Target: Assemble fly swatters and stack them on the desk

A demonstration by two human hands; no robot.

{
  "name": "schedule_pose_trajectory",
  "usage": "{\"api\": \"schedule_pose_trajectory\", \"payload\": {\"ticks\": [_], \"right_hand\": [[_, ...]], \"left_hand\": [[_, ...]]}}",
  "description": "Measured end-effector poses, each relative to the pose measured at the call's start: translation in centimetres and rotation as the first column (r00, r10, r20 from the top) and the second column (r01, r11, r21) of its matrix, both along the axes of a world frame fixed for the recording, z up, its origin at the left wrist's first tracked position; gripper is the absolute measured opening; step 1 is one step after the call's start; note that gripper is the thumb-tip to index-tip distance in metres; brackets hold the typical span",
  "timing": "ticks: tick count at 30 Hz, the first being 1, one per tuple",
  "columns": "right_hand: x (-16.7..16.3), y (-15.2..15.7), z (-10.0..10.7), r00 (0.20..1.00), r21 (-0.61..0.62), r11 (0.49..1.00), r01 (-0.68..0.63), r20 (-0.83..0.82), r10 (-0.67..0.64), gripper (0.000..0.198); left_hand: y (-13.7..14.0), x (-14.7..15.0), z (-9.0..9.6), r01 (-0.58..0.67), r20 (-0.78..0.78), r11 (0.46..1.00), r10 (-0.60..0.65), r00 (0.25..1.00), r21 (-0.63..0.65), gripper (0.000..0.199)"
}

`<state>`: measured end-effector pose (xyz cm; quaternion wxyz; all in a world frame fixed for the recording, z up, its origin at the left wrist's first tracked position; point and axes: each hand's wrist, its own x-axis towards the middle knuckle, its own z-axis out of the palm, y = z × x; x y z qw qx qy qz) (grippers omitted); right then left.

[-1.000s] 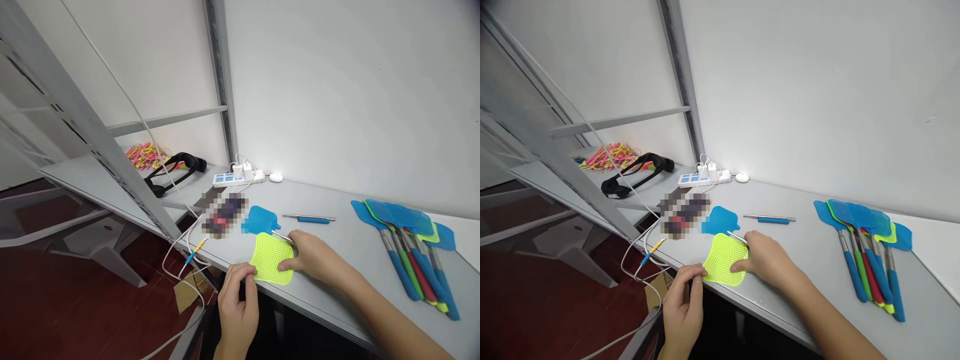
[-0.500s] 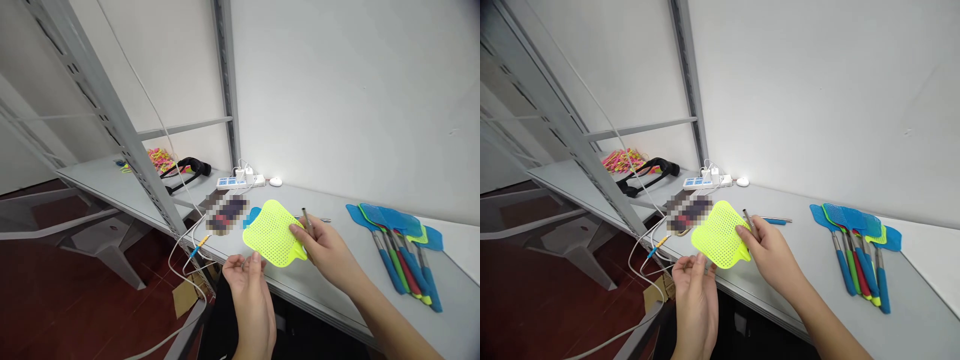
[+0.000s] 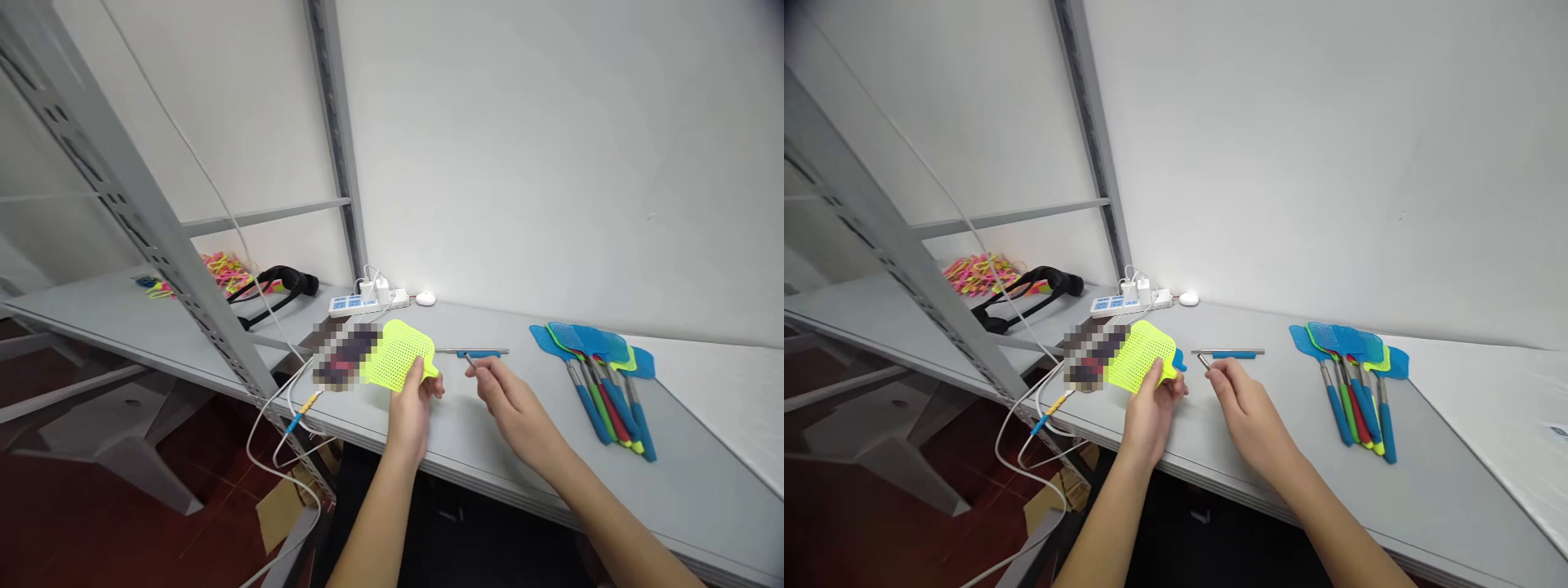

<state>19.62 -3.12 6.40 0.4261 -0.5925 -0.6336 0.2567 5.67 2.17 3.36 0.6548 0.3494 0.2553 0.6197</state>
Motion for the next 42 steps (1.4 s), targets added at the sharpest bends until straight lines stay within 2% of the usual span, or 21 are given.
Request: {"api": "schedule_pose_trajectory", "payload": {"ticks": [2,5,7,10,16,21,33,42], "right_hand": [[1.2,-0.4,-1.4,0.991,0.002,1.0,0.003,0.135,-0.003,0.032],[2.0,-1.0,-3.6,0.944,0.095,0.996,-0.005,0.329,-0.026,0.025],[1.9,-1.3,-4.6,0.907,0.182,0.983,-0.037,0.42,-0.044,0.024],[1.5,-1.6,-5.2,0.871,0.261,0.961,-0.094,0.489,-0.048,0.025],[2.2,-2.2,-4.9,0.91,0.316,0.949,-0.011,0.397,-0.122,0.026],[2.3,-2.3,-4.8,0.906,0.317,0.948,-0.031,0.409,-0.107,0.028],[2.0,-2.1,-4.8,0.92,0.293,0.956,-0.018,0.38,-0.099,0.028],[2.1,-2.1,-4.7,0.92,0.288,0.958,-0.008,0.377,-0.105,0.029]], "left_hand": [[0.6,-0.2,-0.6,0.007,-0.028,1.0,-0.008,1.0,-0.012,0.026],[0.5,-0.3,-1.5,-0.013,-0.099,0.999,0.009,0.995,-0.032,0.026],[-0.1,0.0,-1.7,-0.005,-0.132,0.999,-0.001,0.991,-0.045,0.026],[-0.9,0.6,-1.6,0.056,-0.086,0.996,-0.061,0.994,-0.064,0.024],[-1.7,1.2,-1.8,0.128,-0.088,0.992,-0.128,0.988,-0.008,0.023],[-1.8,0.9,-1.9,0.125,-0.157,0.991,-0.117,0.981,0.038,0.024],[-1.7,1.1,-1.7,0.126,-0.106,0.992,-0.124,0.987,0.016,0.023],[-1.7,1.2,-1.5,0.118,-0.108,0.992,-0.112,0.988,0.045,0.023]]}}
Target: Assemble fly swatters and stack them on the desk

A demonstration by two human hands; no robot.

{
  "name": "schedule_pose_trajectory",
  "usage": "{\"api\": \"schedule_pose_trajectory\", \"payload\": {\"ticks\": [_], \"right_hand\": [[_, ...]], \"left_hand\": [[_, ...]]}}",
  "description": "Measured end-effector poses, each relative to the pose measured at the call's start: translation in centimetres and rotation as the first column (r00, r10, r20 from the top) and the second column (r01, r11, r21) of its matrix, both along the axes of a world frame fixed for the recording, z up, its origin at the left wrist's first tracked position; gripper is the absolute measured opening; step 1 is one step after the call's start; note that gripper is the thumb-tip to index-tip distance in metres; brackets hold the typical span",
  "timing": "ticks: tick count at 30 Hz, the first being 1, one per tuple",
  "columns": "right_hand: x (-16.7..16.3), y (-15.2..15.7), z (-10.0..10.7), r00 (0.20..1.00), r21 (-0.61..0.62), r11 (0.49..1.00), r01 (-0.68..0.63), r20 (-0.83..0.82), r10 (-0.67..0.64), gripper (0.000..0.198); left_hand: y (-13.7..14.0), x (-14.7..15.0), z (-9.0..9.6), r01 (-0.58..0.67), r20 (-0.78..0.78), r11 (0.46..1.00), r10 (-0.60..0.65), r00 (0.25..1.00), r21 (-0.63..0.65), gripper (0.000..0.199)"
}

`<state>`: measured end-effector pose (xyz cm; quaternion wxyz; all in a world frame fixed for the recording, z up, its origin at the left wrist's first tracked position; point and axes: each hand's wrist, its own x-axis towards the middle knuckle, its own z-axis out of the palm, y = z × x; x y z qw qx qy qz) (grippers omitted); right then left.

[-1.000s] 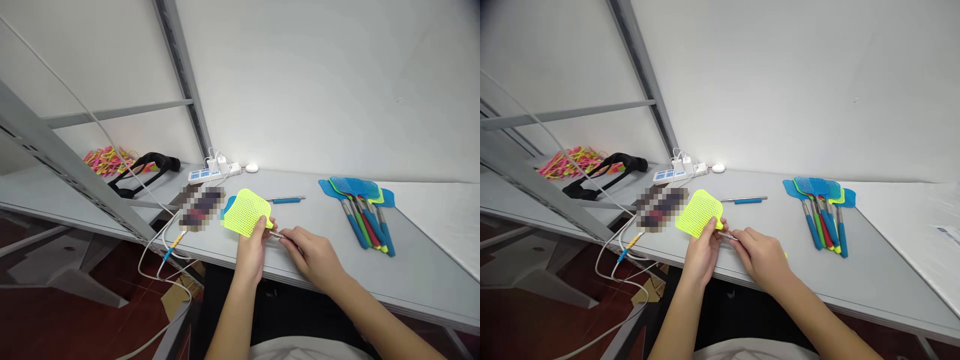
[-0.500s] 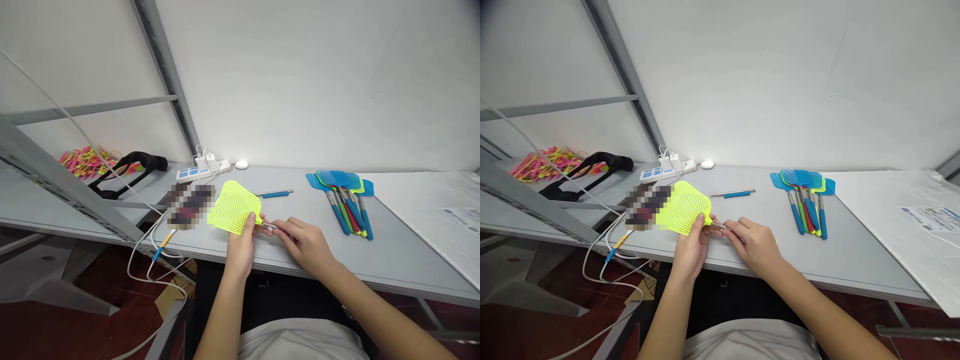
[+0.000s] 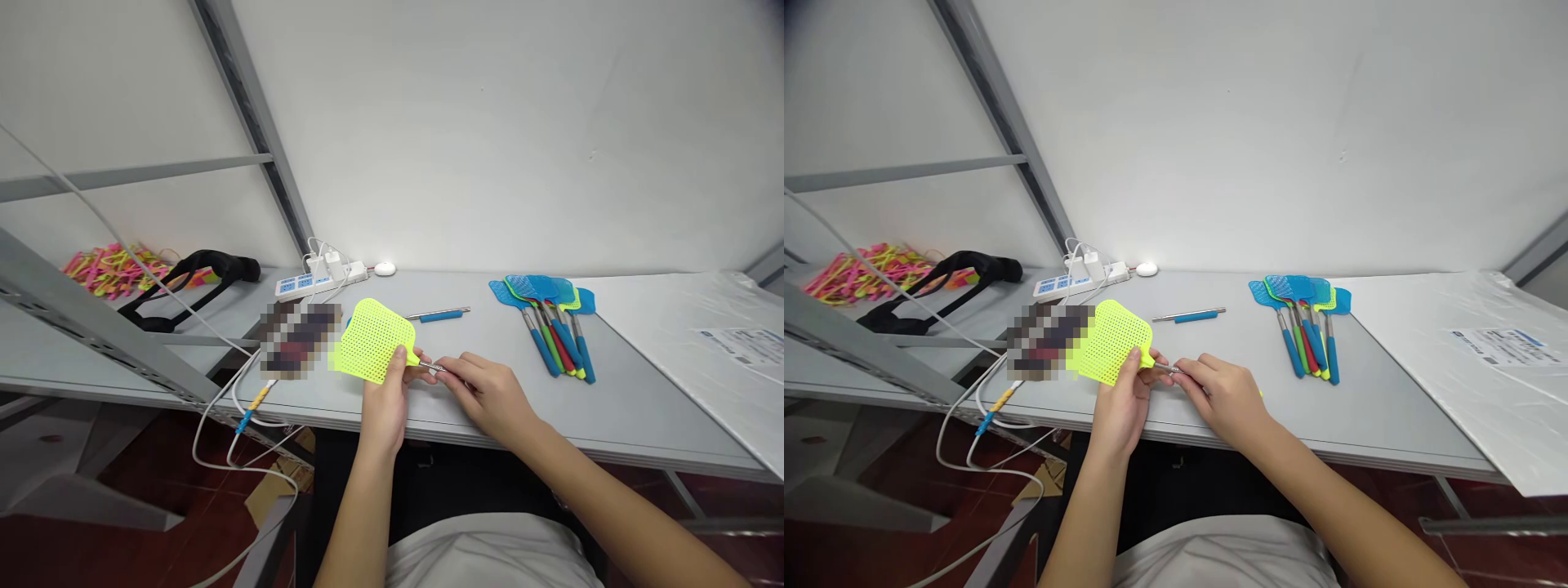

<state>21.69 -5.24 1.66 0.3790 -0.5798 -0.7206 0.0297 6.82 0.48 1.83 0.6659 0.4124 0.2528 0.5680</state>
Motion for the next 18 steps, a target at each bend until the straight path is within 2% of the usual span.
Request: {"api": "schedule_pose_trajectory", "payload": {"ticks": [4,10,14,18], "right_hand": [[0.04,0.01,-0.05,1.0,-0.002,1.0,0.01,0.012,-0.01,0.028],[0.09,0.03,-0.26,0.998,0.032,0.998,0.046,0.038,-0.047,0.028],[0.11,0.05,-0.34,0.996,0.079,0.995,0.065,0.048,-0.069,0.027],[0.17,-0.03,-0.24,0.997,0.074,0.996,0.05,0.049,-0.053,0.029]], "left_hand": [[-0.07,0.02,-0.15,-0.01,-0.054,1.0,0.01,0.998,0.017,0.025],[-0.18,0.19,-0.66,-0.091,-0.163,0.993,0.102,0.981,0.075,0.026],[-0.19,0.2,-0.76,-0.099,-0.168,0.992,0.111,0.98,0.079,0.029],[-0.12,0.1,-0.74,-0.077,-0.184,0.994,0.091,0.979,0.083,0.029]]}}
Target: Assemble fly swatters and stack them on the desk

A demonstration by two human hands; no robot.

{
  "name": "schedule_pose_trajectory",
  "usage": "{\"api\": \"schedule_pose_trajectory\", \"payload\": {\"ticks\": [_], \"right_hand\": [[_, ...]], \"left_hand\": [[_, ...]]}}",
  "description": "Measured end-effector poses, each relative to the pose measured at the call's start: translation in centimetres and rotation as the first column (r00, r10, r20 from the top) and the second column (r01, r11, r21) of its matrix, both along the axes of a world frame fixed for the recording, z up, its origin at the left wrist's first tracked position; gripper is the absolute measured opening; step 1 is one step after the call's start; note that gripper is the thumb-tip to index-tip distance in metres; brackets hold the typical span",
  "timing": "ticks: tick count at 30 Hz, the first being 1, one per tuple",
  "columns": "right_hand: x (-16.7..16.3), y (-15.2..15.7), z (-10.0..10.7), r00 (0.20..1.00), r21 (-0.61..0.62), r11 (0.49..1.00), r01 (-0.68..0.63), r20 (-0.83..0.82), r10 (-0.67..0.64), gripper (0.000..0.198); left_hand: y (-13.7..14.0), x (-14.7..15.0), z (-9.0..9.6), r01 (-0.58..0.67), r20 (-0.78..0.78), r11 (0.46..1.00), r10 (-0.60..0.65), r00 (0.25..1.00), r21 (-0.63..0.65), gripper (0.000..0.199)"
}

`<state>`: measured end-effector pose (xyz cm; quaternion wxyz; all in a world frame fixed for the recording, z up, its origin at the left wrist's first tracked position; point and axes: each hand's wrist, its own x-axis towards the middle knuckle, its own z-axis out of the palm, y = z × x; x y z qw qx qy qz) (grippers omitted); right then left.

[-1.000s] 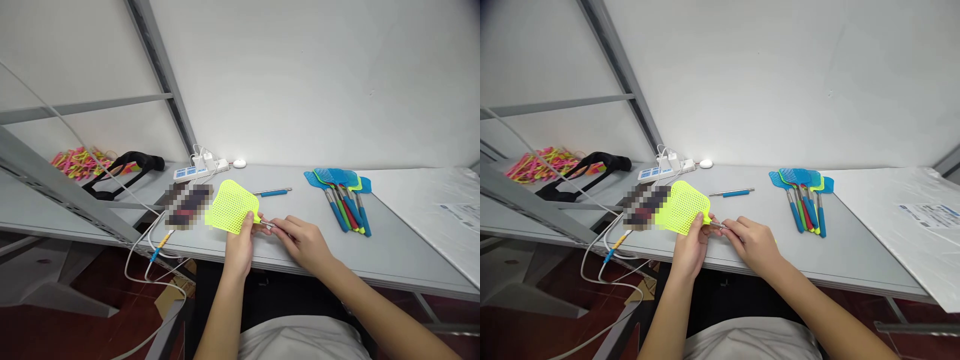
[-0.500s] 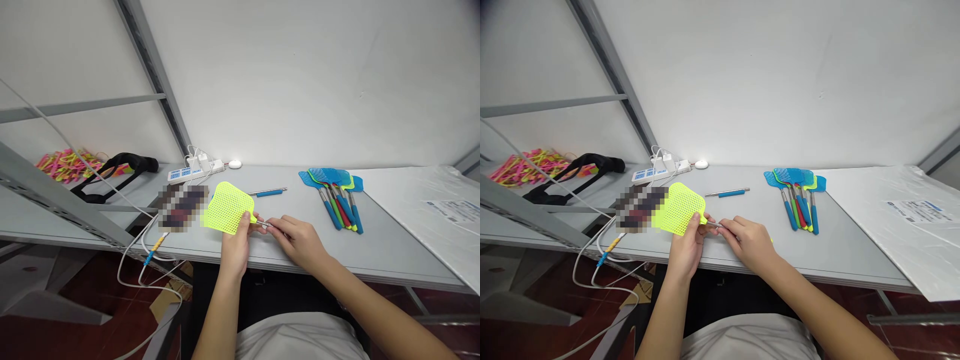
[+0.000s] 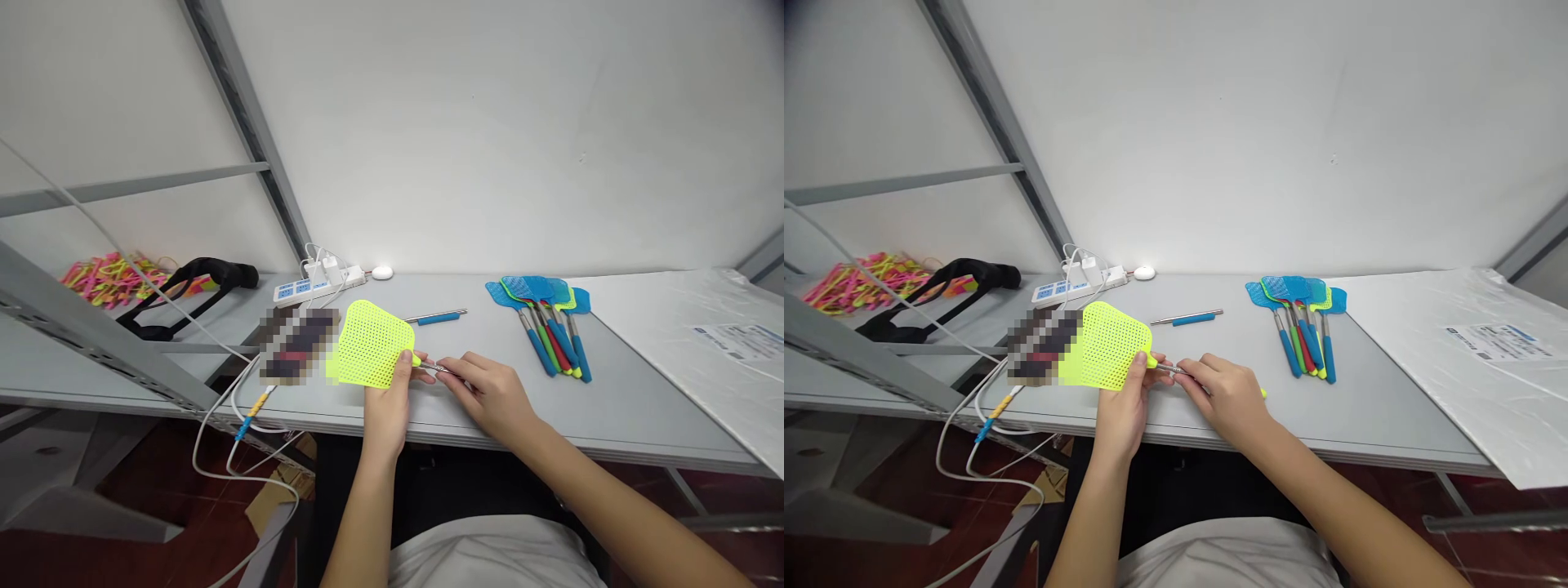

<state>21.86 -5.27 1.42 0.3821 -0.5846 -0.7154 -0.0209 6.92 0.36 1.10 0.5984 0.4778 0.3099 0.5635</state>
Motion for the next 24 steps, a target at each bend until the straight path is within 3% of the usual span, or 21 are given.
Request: {"api": "schedule_pose_trajectory", "payload": {"ticks": [6,19,24], "right_hand": [[0.06,-0.1,0.02,0.997,0.005,0.998,-0.06,0.04,0.06,0.031],[-0.02,0.04,-0.06,0.994,0.051,0.999,-0.017,0.106,0.012,0.027],[0.29,-0.06,-0.09,0.995,0.005,0.997,-0.076,0.065,0.076,0.025]], "left_hand": [[0.13,-0.19,-0.07,0.045,0.003,0.999,-0.045,0.999,0.015,0.025],[0.3,-0.37,-0.35,0.051,-0.058,0.998,-0.049,0.997,0.041,0.026],[0.34,-0.62,-0.39,0.106,-0.067,0.994,-0.103,0.992,0.039,0.024]]}}
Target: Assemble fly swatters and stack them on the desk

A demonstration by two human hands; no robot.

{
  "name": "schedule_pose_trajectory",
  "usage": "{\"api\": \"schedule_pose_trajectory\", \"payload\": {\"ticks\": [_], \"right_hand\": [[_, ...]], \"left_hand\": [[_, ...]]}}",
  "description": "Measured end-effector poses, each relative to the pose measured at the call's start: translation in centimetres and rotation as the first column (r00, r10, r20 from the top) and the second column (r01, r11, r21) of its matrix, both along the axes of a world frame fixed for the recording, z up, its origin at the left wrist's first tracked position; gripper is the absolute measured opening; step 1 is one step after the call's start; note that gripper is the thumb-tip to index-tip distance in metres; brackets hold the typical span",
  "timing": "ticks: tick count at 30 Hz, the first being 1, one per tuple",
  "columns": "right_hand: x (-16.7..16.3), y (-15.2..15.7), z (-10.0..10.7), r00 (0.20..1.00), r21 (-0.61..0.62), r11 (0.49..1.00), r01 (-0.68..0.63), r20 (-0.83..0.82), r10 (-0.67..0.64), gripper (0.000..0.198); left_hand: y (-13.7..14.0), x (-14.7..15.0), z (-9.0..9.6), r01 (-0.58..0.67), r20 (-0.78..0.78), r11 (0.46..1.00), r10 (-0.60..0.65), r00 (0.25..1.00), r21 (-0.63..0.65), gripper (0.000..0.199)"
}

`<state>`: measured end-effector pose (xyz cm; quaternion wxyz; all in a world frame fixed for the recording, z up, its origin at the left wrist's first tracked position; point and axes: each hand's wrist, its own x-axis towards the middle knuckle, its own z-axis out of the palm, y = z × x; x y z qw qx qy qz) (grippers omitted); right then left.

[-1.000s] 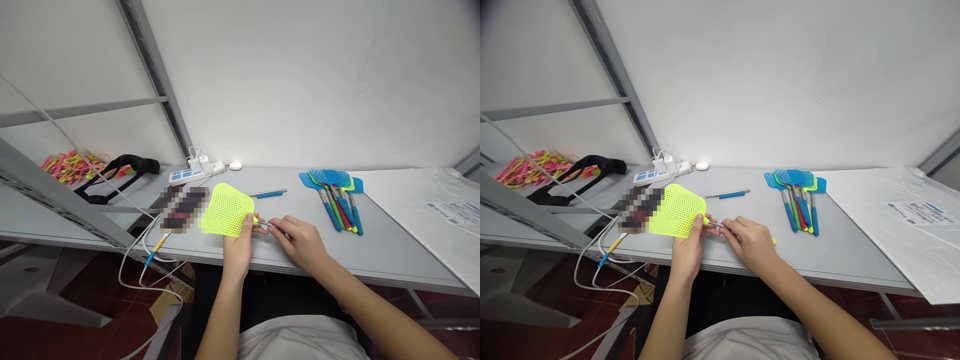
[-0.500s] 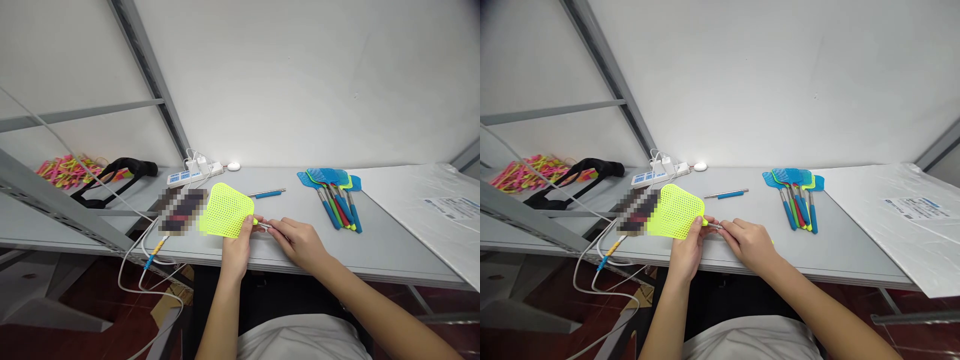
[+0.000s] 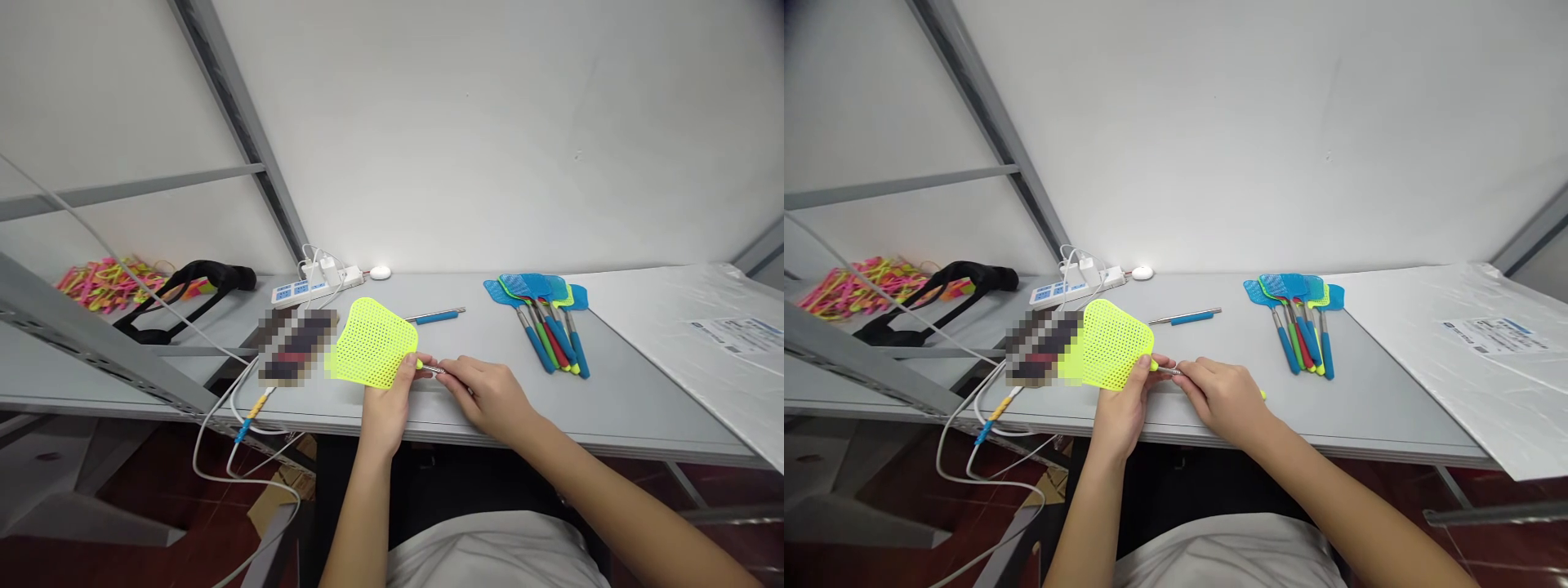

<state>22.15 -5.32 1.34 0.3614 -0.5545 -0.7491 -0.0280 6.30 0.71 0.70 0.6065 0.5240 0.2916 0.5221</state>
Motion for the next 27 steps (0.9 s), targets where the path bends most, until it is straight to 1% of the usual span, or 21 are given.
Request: {"api": "schedule_pose_trajectory", "payload": {"ticks": [2,4,5,7,10,12,14,16,18,21,24,26,27], "right_hand": [[0.1,-0.1,0.0,1.0,-0.034,0.999,-0.018,-0.013,0.018,0.024],[0.0,-0.1,0.0,1.0,-0.022,1.0,-0.004,0.015,0.004,0.023],[-0.1,0.0,0.0,0.999,0.013,1.0,0.02,0.043,-0.02,0.023],[-0.2,0.0,-0.1,0.989,0.128,0.988,0.086,0.107,-0.1,0.022],[-0.5,0.1,-0.1,0.963,0.299,0.942,0.15,0.171,-0.207,0.019],[-0.5,0.1,0.3,0.953,0.359,0.921,0.151,0.197,-0.232,0.016],[-0.5,-0.2,1.2,0.942,0.365,0.919,0.148,0.231,-0.243,0.014],[-0.5,-0.7,2.5,0.923,0.331,0.933,0.144,0.296,-0.247,0.013],[-0.7,-1.2,4.1,0.895,0.273,0.953,0.129,0.383,-0.231,0.011],[-1.3,-1.7,6.3,0.878,0.15,0.984,0.097,0.453,-0.156,0.016],[-2.1,-1.8,8.0,0.923,-0.054,0.995,0.088,0.381,-0.061,0.02],[-2.6,-1.6,8.8,0.967,-0.207,0.977,0.051,0.253,0.003,0.022],[-2.7,-1.5,9.1,0.985,-0.273,0.962,0.012,0.167,0.035,0.024]], "left_hand": [[0.0,-0.1,0.1,0.029,0.001,1.0,-0.029,1.0,0.005,0.023],[0.1,-0.1,0.1,0.046,-0.003,0.999,-0.046,0.999,0.005,0.023],[0.1,-0.1,0.1,0.045,-0.005,0.999,-0.045,0.999,0.004,0.023],[0.2,0.0,0.2,0.025,-0.004,1.0,-0.025,1.0,-0.003,0.023],[0.2,0.2,0.3,-0.01,0.009,1.0,0.01,1.0,-0.017,0.026],[0.0,0.5,0.5,-0.022,0.027,0.999,0.023,0.999,-0.037,0.027],[-0.4,0.9,0.8,-0.014,0.087,0.996,0.021,0.996,-0.085,0.028],[-0.9,1.2,1.2,0.013,0.193,0.989,0.016,0.981,-0.145,0.028],[-1.4,1.4,1.7,0.046,0.29,0.983,0.007,0.957,-0.175,0.026],[-2.0,1.2,2.4,0.064,0.338,0.988,-0.014,0.941,-0.137,0.026],[-2.3,0.4,2.9,0.069,0.308,0.995,-0.043,0.95,-0.074,0.029],[-2.3,-0.1,3.0,0.073,0.285,0.996,-0.058,0.957,-0.044,0.029],[-2.2,-0.3,2.9,0.078,0.28,0.996,-0.065,0.958,-0.034,0.029]]}}
